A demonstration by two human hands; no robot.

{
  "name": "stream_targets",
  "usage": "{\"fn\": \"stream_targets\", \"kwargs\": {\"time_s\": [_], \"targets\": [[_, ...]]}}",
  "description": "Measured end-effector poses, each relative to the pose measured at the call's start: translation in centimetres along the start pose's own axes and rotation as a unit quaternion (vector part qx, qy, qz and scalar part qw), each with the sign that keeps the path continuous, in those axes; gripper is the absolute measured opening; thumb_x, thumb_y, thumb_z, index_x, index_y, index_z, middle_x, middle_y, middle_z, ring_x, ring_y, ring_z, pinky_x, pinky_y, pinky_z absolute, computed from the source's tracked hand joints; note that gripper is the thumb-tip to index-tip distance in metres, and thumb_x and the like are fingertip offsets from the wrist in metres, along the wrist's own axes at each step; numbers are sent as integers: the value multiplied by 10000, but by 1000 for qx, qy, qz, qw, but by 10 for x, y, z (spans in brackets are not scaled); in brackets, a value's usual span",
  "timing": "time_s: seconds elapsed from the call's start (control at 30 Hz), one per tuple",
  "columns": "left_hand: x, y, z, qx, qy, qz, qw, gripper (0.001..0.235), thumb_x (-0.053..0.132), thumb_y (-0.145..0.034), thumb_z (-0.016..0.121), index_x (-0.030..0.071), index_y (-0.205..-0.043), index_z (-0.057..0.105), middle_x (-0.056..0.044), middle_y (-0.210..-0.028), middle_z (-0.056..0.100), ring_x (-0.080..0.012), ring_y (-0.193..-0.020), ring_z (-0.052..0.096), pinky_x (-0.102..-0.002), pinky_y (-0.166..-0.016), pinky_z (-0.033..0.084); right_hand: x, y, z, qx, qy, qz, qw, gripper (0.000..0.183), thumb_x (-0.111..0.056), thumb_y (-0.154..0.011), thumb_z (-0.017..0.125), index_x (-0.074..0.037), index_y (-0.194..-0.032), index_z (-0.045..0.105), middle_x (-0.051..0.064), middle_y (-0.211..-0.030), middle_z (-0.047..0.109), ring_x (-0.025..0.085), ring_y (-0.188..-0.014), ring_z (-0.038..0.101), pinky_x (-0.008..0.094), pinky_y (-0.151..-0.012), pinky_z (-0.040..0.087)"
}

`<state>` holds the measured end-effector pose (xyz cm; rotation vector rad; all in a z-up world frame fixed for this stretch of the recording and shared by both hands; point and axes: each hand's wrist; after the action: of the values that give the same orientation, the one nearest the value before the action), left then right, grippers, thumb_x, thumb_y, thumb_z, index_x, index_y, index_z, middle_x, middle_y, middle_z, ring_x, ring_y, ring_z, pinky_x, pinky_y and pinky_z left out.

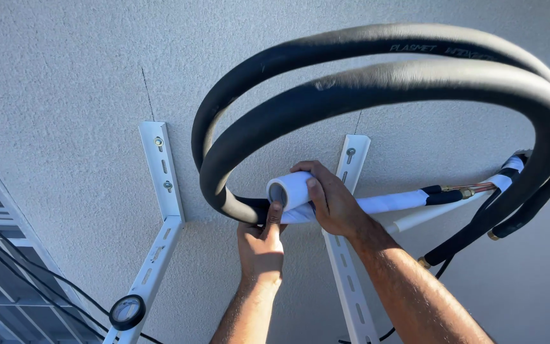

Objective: The person wraps white tape around two black hoses attached to a wall-mounted bracket. They secure the tape by pressing it firmly along the length of the hoses, covering the entire visible section.

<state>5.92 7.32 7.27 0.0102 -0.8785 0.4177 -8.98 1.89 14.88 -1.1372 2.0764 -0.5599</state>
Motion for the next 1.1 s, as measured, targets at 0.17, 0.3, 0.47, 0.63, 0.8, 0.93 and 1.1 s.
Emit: {"fn": "stream_targets", "kwargs": {"time_s": [0.17,0.3,0.47,0.63,0.8,0.93,1.1], "targets": [[-31,-16,-26,-45,-253,86,963,339,289,-1117,650,-48,-1161,645,-204,-1082,622,-261,-922,581,-539,-948,538,34,-33,31,-39,112,208,971,548,-377,-1136,267,-45,-1154,703,250,-1033,747,397,-988,719,504,-997,524],[-7,-22,-36,-232,-210,370,875,590,152,-890,842,-7,-1328,480,-126,-1338,474,-257,-1226,583,-445,-1060,561,30,-41,41,-138,128,347,919,553,-428,-1110,345,-19,-1163,714,259,-1144,713,371,-1082,704,520,-1040,493],[-13,-46,-53,-339,-138,184,912,989,88,-675,912,57,-1451,299,-141,-1337,541,-214,-1189,641,-373,-846,635,-2,-34,36,-84,178,273,942,409,-368,-1066,389,-72,-1144,661,255,-1046,696,421,-1008,675,558,-918,508],[-21,-54,-55,-363,-35,167,916,564,79,-939,837,-64,-1352,480,-202,-1159,654,-246,-978,752,-392,-766,702,47,16,31,9,251,133,959,286,-291,-981,539,-90,-980,742,154,-949,755,329,-930,732,500,-872,575],[-8,-40,-44,-270,80,83,956,534,140,-938,775,-43,-1297,425,-147,-1070,646,-229,-906,738,-347,-648,673,-33,15,7,-32,238,-174,955,724,-642,-701,806,-19,-1063,731,181,-961,731,372,-865,707,512,-737,559],[-23,-38,-65,-294,73,74,950,612,19,-777,823,41,-1288,489,-56,-1120,629,-175,-1039,679,-363,-845,631,-52,3,12,-152,299,30,942,710,-586,-620,914,-94,-1102,744,117,-968,749,315,-891,722,495,-769,577],[-29,-28,-79,-315,203,70,924,422,-107,-876,760,-33,-1264,613,-114,-1142,654,-248,-1085,666,-429,-985,546,-36,-9,18,-177,315,130,923,460,-454,-751,874,-100,-998,715,88,-926,761,237,-840,746,437,-794,597]]}}
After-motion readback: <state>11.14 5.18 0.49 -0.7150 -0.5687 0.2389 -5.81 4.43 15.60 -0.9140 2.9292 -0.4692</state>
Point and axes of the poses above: each hand's wrist, its own y-axis away from the middle knuckle, its own z-axis out of the palm, x = y × z
